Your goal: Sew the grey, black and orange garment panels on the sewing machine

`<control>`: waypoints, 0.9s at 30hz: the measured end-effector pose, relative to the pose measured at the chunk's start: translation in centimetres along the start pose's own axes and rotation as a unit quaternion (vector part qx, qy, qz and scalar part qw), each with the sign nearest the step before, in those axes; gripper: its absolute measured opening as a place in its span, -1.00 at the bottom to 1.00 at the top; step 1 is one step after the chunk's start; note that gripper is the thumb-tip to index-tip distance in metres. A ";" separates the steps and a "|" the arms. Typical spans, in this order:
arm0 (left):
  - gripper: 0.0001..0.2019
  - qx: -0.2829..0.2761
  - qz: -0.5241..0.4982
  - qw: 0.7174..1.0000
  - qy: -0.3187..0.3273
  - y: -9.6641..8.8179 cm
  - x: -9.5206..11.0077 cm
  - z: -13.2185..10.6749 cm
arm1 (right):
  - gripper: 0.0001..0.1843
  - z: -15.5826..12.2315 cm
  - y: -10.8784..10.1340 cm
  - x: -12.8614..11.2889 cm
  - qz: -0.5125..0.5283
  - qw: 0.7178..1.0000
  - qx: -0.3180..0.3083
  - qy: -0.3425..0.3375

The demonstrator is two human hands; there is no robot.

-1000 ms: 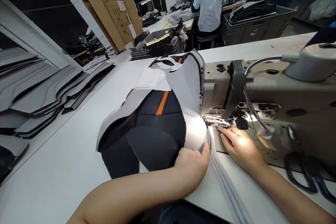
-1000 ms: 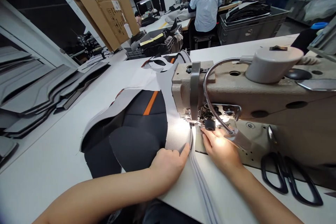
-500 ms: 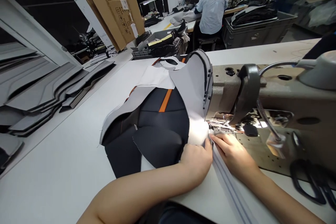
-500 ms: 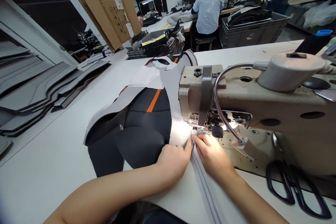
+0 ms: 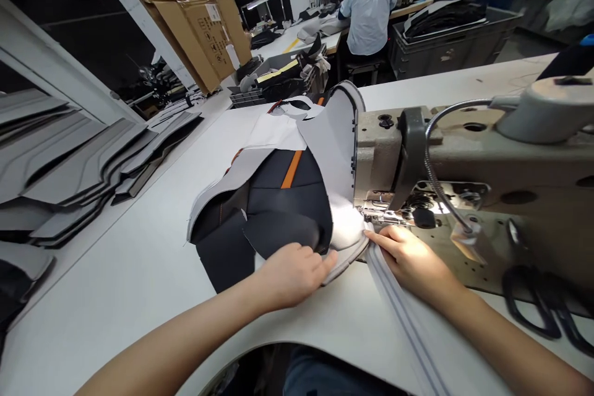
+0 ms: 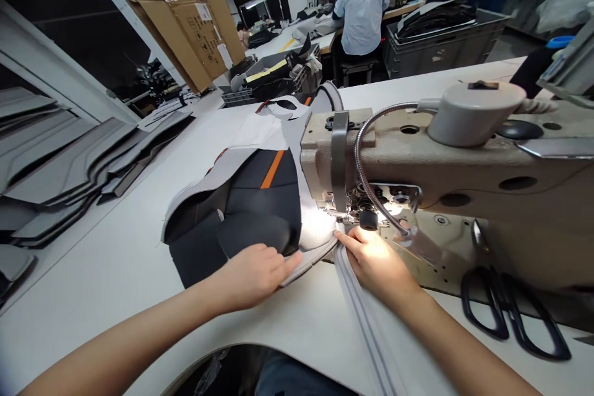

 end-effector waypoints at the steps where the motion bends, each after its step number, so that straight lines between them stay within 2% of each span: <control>1: -0.60 0.012 0.011 0.999 0.034 0.1 1.1 0.4 | -0.62 -0.1 0.1 0.1 -0.003 1.000 -0.003 0.003; 4: -0.63 0.060 0.033 0.994 0.088 -0.1 4.9 2.0 | -0.59 -0.4 0.3 0.0 -0.015 1.000 -0.005 -0.002; 7: -0.69 0.098 0.044 0.992 0.061 -0.3 7.5 3.4 | -0.57 -0.8 0.4 -0.4 -0.023 1.000 0.009 -0.014; 10: -0.68 0.174 0.035 0.981 0.076 -1.0 9.2 3.7 | -0.57 -1.1 0.1 -0.1 -0.023 0.999 0.041 0.005; 12: -0.72 0.226 0.054 0.970 0.076 -1.6 9.4 3.2 | -0.58 -1.3 -0.2 0.4 -0.024 0.997 0.067 0.021; 13: -0.70 0.233 0.068 0.968 0.068 -1.7 9.1 2.9 | -0.60 -1.4 -0.4 0.6 -0.026 0.996 0.076 0.024; 16: -0.53 0.189 0.103 0.976 0.031 -1.6 7.7 2.1 | -0.67 -1.5 -0.5 0.8 -0.039 0.997 0.072 0.012; 18: -0.55 0.173 0.130 0.976 0.013 -1.8 6.9 1.5 | -0.68 -1.4 -0.5 0.6 -0.056 0.996 0.064 0.003; 22: -0.66 0.225 0.139 0.964 0.007 -2.6 6.5 1.3 | -0.68 -1.1 -0.6 -0.3 -0.076 0.995 0.057 -0.011; 27: -0.64 0.241 0.116 0.964 0.000 -1.2 6.5 2.4 | -0.68 -0.9 -1.1 -2.2 -0.097 0.992 0.068 -0.048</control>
Point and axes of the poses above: each hand's wrist, its own z-axis towards the middle knuckle, its own y-axis out of the palm, x = y × z, the point moved 8 cm from there along z, towards the middle knuckle, and after that the axes turned 1 degree about -z, right-handed, at the moved point
